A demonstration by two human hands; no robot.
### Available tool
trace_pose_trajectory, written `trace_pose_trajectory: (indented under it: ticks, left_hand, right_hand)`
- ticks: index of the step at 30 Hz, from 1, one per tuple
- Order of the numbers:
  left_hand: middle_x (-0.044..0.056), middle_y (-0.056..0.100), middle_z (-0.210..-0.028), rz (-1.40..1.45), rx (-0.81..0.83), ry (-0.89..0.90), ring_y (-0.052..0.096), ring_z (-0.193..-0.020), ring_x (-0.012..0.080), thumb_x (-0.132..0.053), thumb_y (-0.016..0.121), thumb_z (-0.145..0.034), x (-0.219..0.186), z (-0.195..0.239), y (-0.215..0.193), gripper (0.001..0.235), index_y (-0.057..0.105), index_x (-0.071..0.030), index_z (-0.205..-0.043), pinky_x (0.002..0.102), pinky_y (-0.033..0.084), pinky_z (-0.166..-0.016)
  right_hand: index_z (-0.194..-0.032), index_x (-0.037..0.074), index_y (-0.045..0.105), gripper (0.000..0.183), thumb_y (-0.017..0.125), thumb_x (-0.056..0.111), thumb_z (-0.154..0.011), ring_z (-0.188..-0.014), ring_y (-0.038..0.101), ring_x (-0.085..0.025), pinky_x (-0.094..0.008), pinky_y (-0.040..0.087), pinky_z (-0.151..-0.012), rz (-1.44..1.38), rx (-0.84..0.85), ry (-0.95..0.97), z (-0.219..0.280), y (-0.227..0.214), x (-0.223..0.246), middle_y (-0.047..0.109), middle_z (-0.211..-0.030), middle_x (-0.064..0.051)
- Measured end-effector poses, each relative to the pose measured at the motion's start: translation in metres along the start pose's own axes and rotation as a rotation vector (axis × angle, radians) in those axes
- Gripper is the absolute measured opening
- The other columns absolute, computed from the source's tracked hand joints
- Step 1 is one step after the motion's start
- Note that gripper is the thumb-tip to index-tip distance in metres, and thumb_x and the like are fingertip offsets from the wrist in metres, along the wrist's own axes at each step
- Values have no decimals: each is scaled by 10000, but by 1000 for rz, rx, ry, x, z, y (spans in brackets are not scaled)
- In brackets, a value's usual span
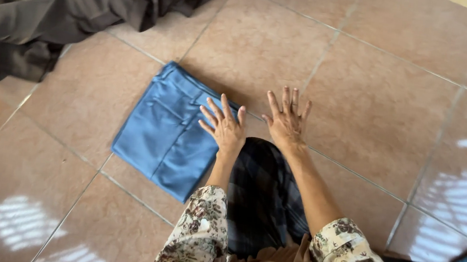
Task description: The person sits on a tiled floor and folds multiple pairs of blue trousers by hand. They lay each pair flat, fold the legs together, fold the trousers in half or thirds, and then place the folded pair onto a growing stack to the left.
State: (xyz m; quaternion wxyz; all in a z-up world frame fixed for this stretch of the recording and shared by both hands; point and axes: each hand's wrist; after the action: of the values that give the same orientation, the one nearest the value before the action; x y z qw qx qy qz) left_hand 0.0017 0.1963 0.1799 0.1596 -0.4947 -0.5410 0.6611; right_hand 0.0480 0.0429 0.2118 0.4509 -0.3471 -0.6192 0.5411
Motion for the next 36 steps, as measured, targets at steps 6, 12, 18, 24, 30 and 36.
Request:
trace_pose_trajectory:
  ticks: [6, 12, 18, 24, 30, 36]
  left_hand:
    - [201, 112, -1697, 30, 118, 189, -12, -1560, 468, -639, 274, -1050, -91, 31, 47, 733, 207, -212, -1642, 699, -48, -1186]
    - [214, 125, -1691, 44, 181, 293, -12, -1551, 489, -592, 313, -1063, -140, 68, 76, 695, 258, -190, -1628, 703, -43, -1181]
    - [224, 112, -1683, 41, 294, 467, -3, -1545, 503, -563, 347, -1053, -211, 128, 107, 685, 262, -178, -1613, 727, -5, -1173]
    - [199, 18, -1700, -15, 661, 612, -101, -1550, 454, -582, 358, -1053, -299, 214, 92, 742, 148, -186, -1645, 691, -110, -1174]
    - [194, 119, -1689, -28, 641, 927, 7, -1544, 459, -553, 389, -1042, -355, 336, 105, 709, 251, -167, -1621, 675, -3, -1193]
    - [228, 246, -1653, 165, 590, 1301, 188, -1506, 500, -521, 522, -981, -376, 454, 85, 694, 405, -156, -1559, 725, 144, -1145]
  right_hand:
    - [-1637, 288, 236, 697, 429, 583, -1035, -1586, 19, -388, -726, -15, -1188, 28, -71, 237, 36, 5, -101, 124, -1721, -174]
    - [-1632, 317, 245, 706, 452, 594, -1016, -1588, 25, -362, -745, 28, -1179, -42, -73, 396, 72, -7, -150, 148, -1724, -127]
    - [-1634, 315, 244, 718, 425, 636, -1018, -1580, 110, -355, -730, 18, -1193, 28, -82, 564, 135, -20, -222, 205, -1709, -133]
    - [-1584, 264, 402, 706, 563, 591, -979, -1532, 267, -403, -744, 126, -1173, 122, -279, 771, 224, -37, -289, 371, -1636, -180]
    - [-1540, 275, 446, 693, 671, 489, -920, -1514, 311, -366, -736, 191, -1155, 205, -359, 1044, 346, -68, -349, 408, -1611, -141]
    - [-1530, 283, 481, 647, 687, 414, -930, -1510, 336, -381, -759, 186, -1124, 183, -537, 1314, 497, -88, -360, 393, -1630, -168]
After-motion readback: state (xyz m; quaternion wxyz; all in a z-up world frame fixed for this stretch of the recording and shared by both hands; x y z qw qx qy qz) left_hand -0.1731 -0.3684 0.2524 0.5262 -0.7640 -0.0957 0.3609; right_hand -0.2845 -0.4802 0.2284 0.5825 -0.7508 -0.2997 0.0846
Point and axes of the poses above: each hand's wrist, its own z-axis away from the middle knuckle, its own y-axis out of the palm, x = y × z
